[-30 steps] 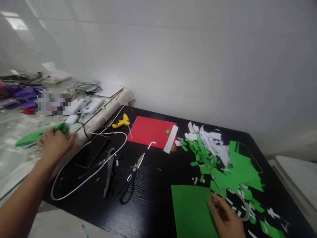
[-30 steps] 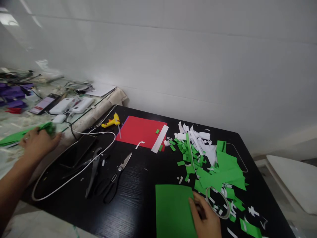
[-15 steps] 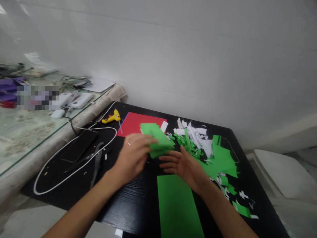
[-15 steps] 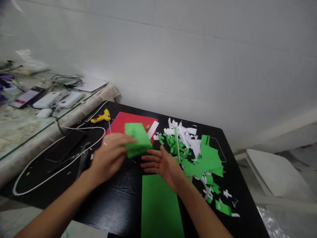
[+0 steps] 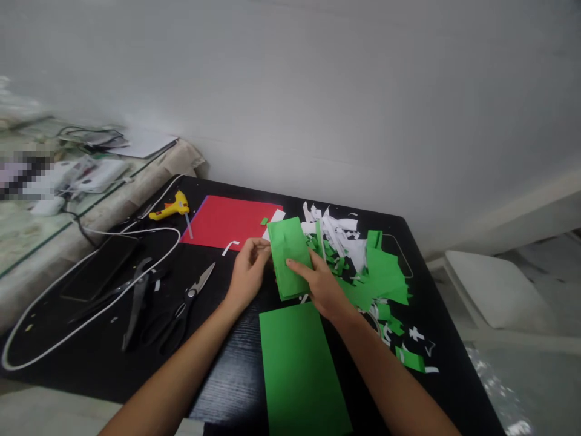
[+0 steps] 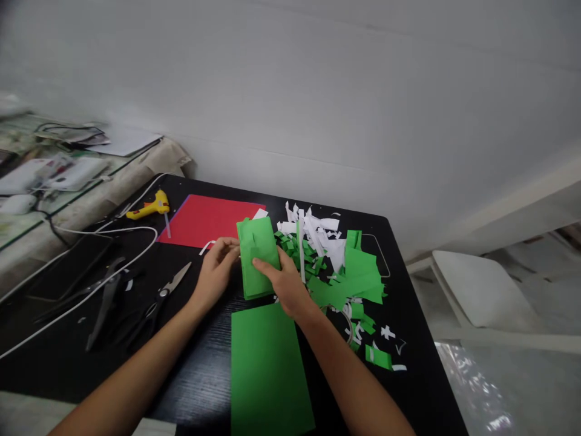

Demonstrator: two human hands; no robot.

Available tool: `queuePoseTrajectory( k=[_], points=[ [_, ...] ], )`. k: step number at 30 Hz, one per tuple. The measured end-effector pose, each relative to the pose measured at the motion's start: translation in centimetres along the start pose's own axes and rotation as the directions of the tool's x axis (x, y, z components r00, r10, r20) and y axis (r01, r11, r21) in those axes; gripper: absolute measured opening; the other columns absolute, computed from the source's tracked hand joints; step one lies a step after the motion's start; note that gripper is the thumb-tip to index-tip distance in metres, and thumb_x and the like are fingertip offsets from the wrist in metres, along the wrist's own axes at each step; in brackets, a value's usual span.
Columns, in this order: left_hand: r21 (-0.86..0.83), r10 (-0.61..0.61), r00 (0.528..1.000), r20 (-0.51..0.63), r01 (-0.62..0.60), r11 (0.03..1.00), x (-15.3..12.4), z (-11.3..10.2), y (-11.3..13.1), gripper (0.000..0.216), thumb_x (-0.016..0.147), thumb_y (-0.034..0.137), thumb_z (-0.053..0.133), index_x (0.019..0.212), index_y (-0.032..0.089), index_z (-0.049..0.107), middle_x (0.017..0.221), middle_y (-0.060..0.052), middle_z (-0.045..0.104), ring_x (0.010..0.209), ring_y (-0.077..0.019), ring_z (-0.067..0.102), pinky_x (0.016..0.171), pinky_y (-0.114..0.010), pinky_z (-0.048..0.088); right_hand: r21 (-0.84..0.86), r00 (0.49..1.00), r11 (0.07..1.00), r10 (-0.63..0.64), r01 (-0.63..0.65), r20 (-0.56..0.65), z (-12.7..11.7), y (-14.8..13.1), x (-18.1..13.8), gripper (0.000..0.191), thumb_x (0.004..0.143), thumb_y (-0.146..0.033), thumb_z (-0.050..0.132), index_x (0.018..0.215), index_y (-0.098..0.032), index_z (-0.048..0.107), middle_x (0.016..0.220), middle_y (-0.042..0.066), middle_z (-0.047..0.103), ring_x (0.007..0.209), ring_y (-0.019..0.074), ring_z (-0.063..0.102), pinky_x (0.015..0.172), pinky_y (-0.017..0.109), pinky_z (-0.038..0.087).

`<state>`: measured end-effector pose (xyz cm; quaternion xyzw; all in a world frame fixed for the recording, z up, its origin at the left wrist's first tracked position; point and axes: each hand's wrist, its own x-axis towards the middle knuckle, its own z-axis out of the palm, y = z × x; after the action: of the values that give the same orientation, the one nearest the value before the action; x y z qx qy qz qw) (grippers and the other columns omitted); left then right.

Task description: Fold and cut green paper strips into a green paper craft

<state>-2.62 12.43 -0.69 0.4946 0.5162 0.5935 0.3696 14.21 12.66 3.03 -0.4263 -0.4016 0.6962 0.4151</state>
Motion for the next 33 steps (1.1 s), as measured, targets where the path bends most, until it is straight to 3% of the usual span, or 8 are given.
queuePoseTrajectory(
  k=[5, 7, 9, 13, 17, 23, 27, 33],
  points=[
    [-0.045, -0.074, 0.987, 0.144, 0.082, 0.996, -1.8, 1.4, -1.3, 0.026, 0.094, 0.045, 0.064, 0.087, 0.021, 0.064, 0.069, 0.002, 0.061, 0.063, -0.0149, 0.059, 0.061, -0.027, 0.049, -0.326, 0.983, 0.938, -0.159, 0.12, -0.096, -1.7, 2.0, -1.1, 0.056, 0.072, -0.041, 0.088, 0.122, -0.024, 0.068, 0.124, 0.008, 0.075, 0.116, 0.0309, 0.068, 0.105, 0.045, 0.053],
    [-0.054, -0.087, 0.977, 0.197, 0.1, 0.994, -2.5, 1.5, -1.4, 0.028, 0.094, 0.048, 0.066, 0.088, 0.021, 0.064, 0.066, 0.003, 0.06, 0.061, -0.0148, 0.058, 0.061, -0.027, 0.049, -0.4, 0.969, 0.908, -0.2, 0.128, -0.145, -2.4, 2.9, -1.6, 0.065, 0.067, -0.044, 0.091, 0.123, -0.023, 0.065, 0.125, 0.009, 0.074, 0.118, 0.0319, 0.066, 0.106, 0.047, 0.052],
    [-0.059, -0.094, 0.965, 0.244, 0.112, 0.992, -3.0, 1.6, -1.5, 0.03, 0.094, 0.05, 0.066, 0.092, 0.02, 0.065, 0.064, 0.003, 0.06, 0.06, -0.0152, 0.059, 0.061, -0.028, 0.05, -0.427, 0.954, 0.895, -0.231, 0.132, -0.19, -2.9, 3.6, -2.0, 0.061, 0.071, -0.046, 0.088, 0.122, -0.022, 0.064, 0.127, 0.01, 0.073, 0.118, 0.0317, 0.065, 0.107, 0.047, 0.051],
    [-0.064, -0.105, 0.948, 0.299, 0.129, 0.99, -3.8, 1.7, -1.8, 0.033, 0.092, 0.052, 0.069, 0.098, 0.019, 0.066, 0.067, 0.003, 0.062, 0.059, -0.0144, 0.06, 0.059, -0.027, 0.049, -0.309, 0.962, 0.937, -0.22, 0.162, -0.161, -3.5, 4.5, -2.8, 0.038, 0.086, -0.043, 0.07, 0.118, -0.023, 0.066, 0.128, 0.008, 0.073, 0.119, 0.0295, 0.065, 0.105, 0.043, 0.052],
    [-0.063, -0.111, 0.938, 0.33, 0.139, 0.988, -4.2, 1.6, -2.2, 0.034, 0.087, 0.049, 0.077, 0.095, 0.019, 0.065, 0.065, 0.005, 0.058, 0.057, -0.0117, 0.055, 0.057, -0.024, 0.044, -0.235, 0.964, 0.958, -0.209, 0.168, -0.166, -3.6, 4.8, -3.5, 0.03, 0.087, -0.039, 0.06, 0.11, -0.024, 0.071, 0.124, 0.005, 0.075, 0.119, 0.0298, 0.065, 0.102, 0.041, 0.052],
    [-0.069, -0.112, 0.931, 0.348, 0.145, 0.987, -3.8, 1.5, -2.2, 0.036, 0.083, 0.049, 0.08, 0.095, 0.018, 0.066, 0.062, 0.006, 0.057, 0.053, -0.0114, 0.054, 0.054, -0.024, 0.043, -0.201, 0.962, 0.965, -0.205, 0.169, -0.178, -3.6, 5.5, -3.7, 0.034, 0.084, -0.043, 0.065, 0.112, -0.024, 0.072, 0.12, 0.005, 0.076, 0.122, 0.0311, 0.063, 0.101, 0.041, 0.054],
    [-0.076, -0.111, 0.921, 0.373, 0.149, 0.986, -3.7, 1.6, -2.2, 0.038, 0.083, 0.051, 0.08, 0.097, 0.018, 0.068, 0.062, 0.005, 0.058, 0.052, -0.0118, 0.055, 0.052, -0.025, 0.045, -0.12, 0.965, 0.974, -0.21, 0.193, -0.158, -3.9, 6.6, -3.4, 0.035, 0.086, -0.048, 0.07, 0.112, -0.025, 0.067, 0.117, 0.006, 0.077, 0.11, 0.0288, 0.07, 0.095, 0.04, 0.058],
    [-0.079, -0.099, 0.905, 0.414, 0.144, 0.986, -3.6, 1.6, -2.6, 0.041, 0.085, 0.056, 0.077, 0.099, 0.018, 0.068, 0.06, 0.004, 0.06, 0.052, -0.0129, 0.057, 0.052, -0.026, 0.046, -0.172, 0.952, 0.958, -0.258, 0.23, -0.167, -4.2, 7.4, -3.1, 0.037, 0.087, -0.051, 0.073, 0.11, -0.022, 0.067, 0.11, 0.007, 0.078, 0.099, 0.0266, 0.072, 0.089, 0.039, 0.059]
  ],
)
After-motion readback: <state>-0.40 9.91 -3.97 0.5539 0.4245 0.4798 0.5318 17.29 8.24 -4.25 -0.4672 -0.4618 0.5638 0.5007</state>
